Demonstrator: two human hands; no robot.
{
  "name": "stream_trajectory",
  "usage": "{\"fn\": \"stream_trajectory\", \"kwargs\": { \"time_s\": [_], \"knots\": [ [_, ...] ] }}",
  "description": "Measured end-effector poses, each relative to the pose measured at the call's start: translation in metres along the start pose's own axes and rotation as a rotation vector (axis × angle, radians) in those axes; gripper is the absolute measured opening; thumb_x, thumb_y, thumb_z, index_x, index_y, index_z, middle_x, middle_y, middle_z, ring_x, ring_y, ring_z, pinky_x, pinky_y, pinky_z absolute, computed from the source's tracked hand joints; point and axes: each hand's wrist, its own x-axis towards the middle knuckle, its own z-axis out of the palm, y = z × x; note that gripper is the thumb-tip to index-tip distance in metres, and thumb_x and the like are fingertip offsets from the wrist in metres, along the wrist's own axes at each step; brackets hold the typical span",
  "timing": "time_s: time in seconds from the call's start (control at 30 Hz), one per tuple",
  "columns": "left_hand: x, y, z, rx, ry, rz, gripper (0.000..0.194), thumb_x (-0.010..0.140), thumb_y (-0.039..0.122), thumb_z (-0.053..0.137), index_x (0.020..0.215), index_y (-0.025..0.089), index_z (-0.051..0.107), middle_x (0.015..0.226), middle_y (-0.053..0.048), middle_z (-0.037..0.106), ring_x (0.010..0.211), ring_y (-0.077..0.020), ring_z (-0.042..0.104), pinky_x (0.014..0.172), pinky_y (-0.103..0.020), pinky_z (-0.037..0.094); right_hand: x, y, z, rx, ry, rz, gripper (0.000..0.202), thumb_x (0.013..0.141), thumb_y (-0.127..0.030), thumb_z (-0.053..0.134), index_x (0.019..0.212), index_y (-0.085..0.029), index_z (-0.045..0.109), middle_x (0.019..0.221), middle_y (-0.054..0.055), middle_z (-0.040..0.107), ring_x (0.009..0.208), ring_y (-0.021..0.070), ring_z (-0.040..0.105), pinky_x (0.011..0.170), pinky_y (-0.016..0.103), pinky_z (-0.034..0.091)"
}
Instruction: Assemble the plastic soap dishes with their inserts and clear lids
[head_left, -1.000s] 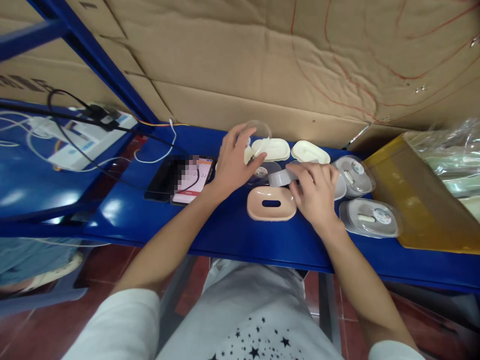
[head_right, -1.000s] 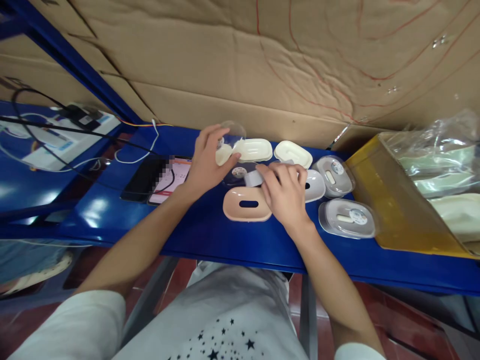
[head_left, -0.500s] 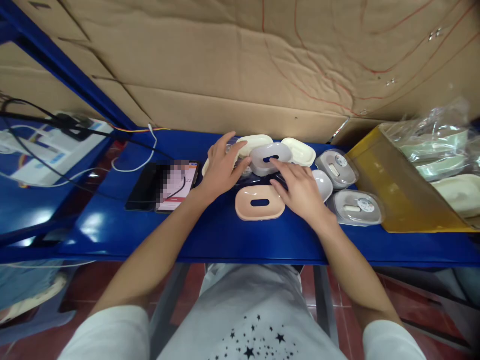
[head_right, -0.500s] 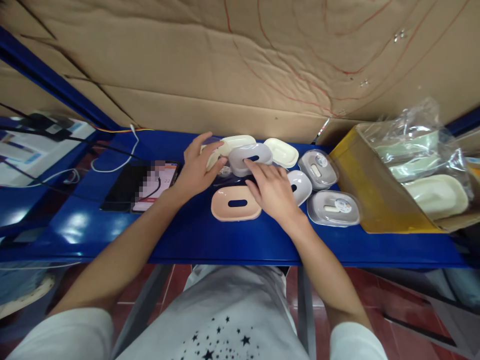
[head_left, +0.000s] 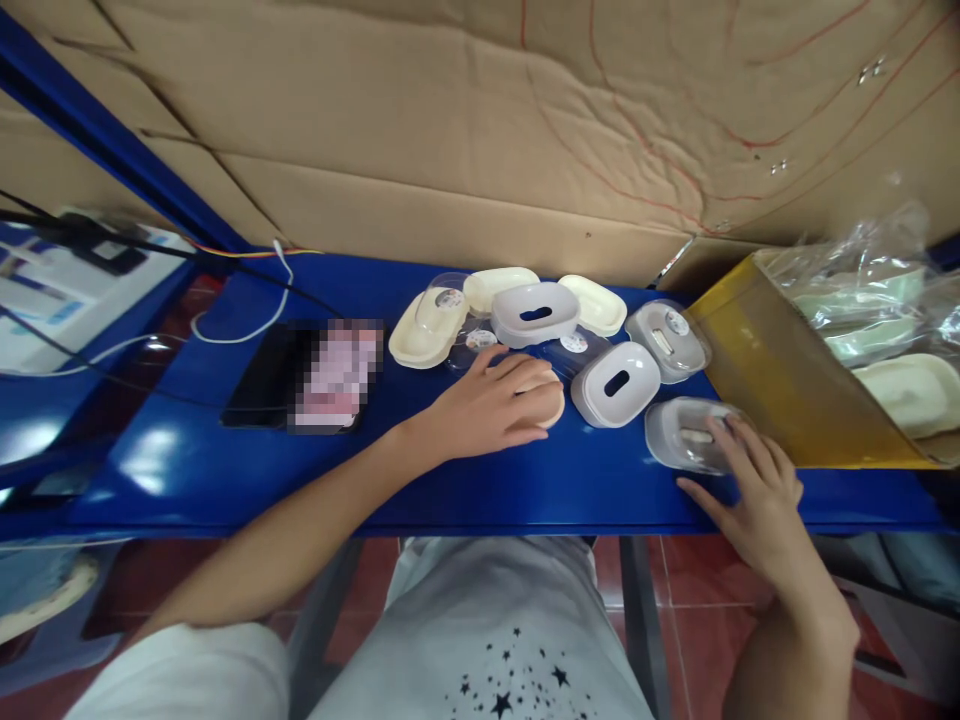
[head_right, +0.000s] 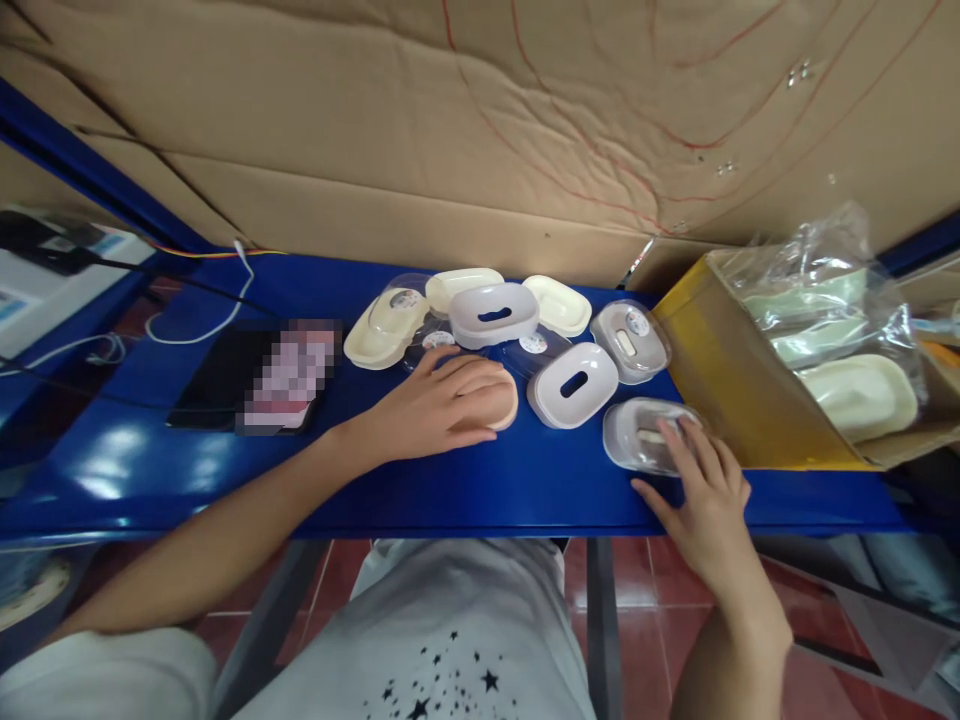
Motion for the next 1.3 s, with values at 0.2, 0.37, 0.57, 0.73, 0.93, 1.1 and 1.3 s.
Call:
{"fn": "stream_trajectory", "kwargs": {
  "time_s": [0.2,0.37,0.57,0.73,0.93,1.1,1.3],
  "knots": [
    [0.000,0.018,0.003,-0.010,0.054,0.112,0.037,0.109,0.042,0.066,0.142,0.025,0.067,0.144,-0.012,0.071,0.136,-0.0312,0.064,0.121,-0.051,0.040,-0.006,-0.050,-0.012,0.173,-0.083,-0.079,0.061,0.101,-0.067,0.066,0.152,-0.034,0.061,0.134,0.016,0.060,0.131,0.0453,0.062,0.102,0.067,0.051],
    [-0.006,0.046,0.014,-0.098,0.088,0.284,0.073,0.102,0.068,0.067,0.158,0.022,0.055,0.158,-0.020,0.060,0.140,-0.0349,0.060,0.120,-0.052,0.043,0.007,-0.101,0.003,0.508,-0.211,-0.160,0.060,0.102,-0.053,0.073,0.156,-0.033,0.055,0.146,0.014,0.056,0.144,0.0362,0.058,0.111,0.055,0.057],
    [-0.023,0.057,0.012,-0.035,0.139,0.308,0.056,0.106,0.057,0.069,0.149,0.023,0.060,0.158,-0.017,0.059,0.145,-0.0314,0.054,0.123,-0.050,0.038,0.030,-0.116,0.023,0.530,-0.149,-0.107,0.054,0.104,-0.048,0.071,0.154,-0.031,0.057,0.151,0.014,0.059,0.147,0.0360,0.056,0.117,0.057,0.050],
    [-0.051,0.080,0.013,-0.013,-0.030,0.195,0.047,0.104,0.061,0.068,0.124,0.018,0.070,0.136,-0.013,0.069,0.129,-0.0318,0.061,0.110,-0.051,0.046,0.037,-0.113,0.028,0.472,-0.031,-0.027,0.042,0.104,-0.043,0.071,0.143,-0.030,0.063,0.153,0.013,0.063,0.150,0.0371,0.054,0.123,0.062,0.040],
    [-0.066,0.100,0.014,-0.094,-0.030,-0.001,0.017,0.112,0.030,0.057,0.118,0.019,0.068,0.134,-0.008,0.071,0.130,-0.0272,0.059,0.100,-0.045,0.045,0.028,-0.110,0.033,0.494,0.025,0.024,0.034,0.107,-0.036,0.065,0.142,-0.034,0.066,0.159,0.010,0.060,0.154,0.0360,0.051,0.126,0.062,0.036],
    [-0.056,0.100,0.013,-0.152,0.006,-0.031,0.020,0.115,0.029,0.050,0.117,0.016,0.065,0.125,-0.007,0.075,0.118,-0.0266,0.062,0.089,-0.042,0.046,0.019,-0.104,0.031,0.449,0.049,-0.015,0.045,0.112,-0.032,0.051,0.156,-0.039,0.058,0.168,0.007,0.054,0.160,0.0368,0.044,0.127,0.064,0.033],
    [-0.043,0.098,0.005,-0.223,0.245,-0.140,0.024,0.118,0.033,0.046,0.122,0.016,0.062,0.121,-0.009,0.077,0.118,-0.0249,0.065,0.095,-0.040,0.050,-0.014,-0.117,0.025,0.460,0.230,-0.150,0.067,0.108,-0.055,0.060,0.170,-0.036,0.043,0.173,0.010,0.046,0.151,0.0386,0.051,0.120,0.059,0.043]
  ]
}}
